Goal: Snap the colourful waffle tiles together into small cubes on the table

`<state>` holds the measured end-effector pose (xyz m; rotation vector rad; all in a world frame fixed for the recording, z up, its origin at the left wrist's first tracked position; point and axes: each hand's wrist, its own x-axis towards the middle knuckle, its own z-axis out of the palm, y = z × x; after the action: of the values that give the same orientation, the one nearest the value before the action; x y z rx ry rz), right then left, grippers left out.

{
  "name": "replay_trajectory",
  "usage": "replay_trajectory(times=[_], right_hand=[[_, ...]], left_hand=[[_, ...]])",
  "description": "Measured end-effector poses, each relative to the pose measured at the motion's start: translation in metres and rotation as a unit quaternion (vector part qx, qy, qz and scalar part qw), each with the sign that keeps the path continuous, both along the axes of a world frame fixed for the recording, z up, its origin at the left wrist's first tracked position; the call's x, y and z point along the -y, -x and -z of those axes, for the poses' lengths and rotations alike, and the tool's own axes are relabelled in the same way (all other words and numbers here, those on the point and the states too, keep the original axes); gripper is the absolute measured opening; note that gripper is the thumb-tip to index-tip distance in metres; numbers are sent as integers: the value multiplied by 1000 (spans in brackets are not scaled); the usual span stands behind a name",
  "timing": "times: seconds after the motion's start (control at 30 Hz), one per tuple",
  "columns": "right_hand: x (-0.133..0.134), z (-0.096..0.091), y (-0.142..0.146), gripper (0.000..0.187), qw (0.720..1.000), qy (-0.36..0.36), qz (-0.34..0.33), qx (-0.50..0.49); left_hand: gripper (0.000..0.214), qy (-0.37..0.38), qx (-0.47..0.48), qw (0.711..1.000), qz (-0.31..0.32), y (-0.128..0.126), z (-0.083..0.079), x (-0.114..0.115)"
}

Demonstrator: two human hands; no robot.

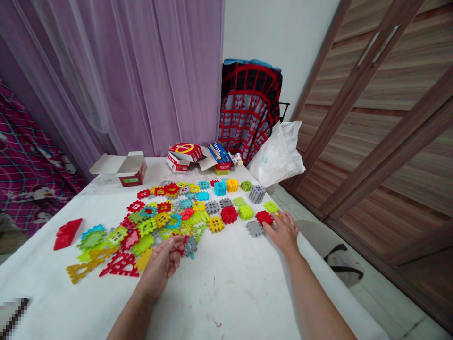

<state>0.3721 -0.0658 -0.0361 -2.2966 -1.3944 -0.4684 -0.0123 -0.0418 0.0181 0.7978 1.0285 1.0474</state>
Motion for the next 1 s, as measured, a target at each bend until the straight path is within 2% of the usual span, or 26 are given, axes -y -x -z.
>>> replay_trajectory(times=[0.53,0.67,1.0], right_hand=[[0,1,-1,39,999,9,28,36],[-1,2,-3,40,999,9,28,28],[-5,11,-10,38,998,-42,21,-34]], left_hand=[[49,-14,-1,1000,2,1,-1,2],[51,-13,5,1000,8,1,0,2],[53,-15,30,999,19,0,10,2]])
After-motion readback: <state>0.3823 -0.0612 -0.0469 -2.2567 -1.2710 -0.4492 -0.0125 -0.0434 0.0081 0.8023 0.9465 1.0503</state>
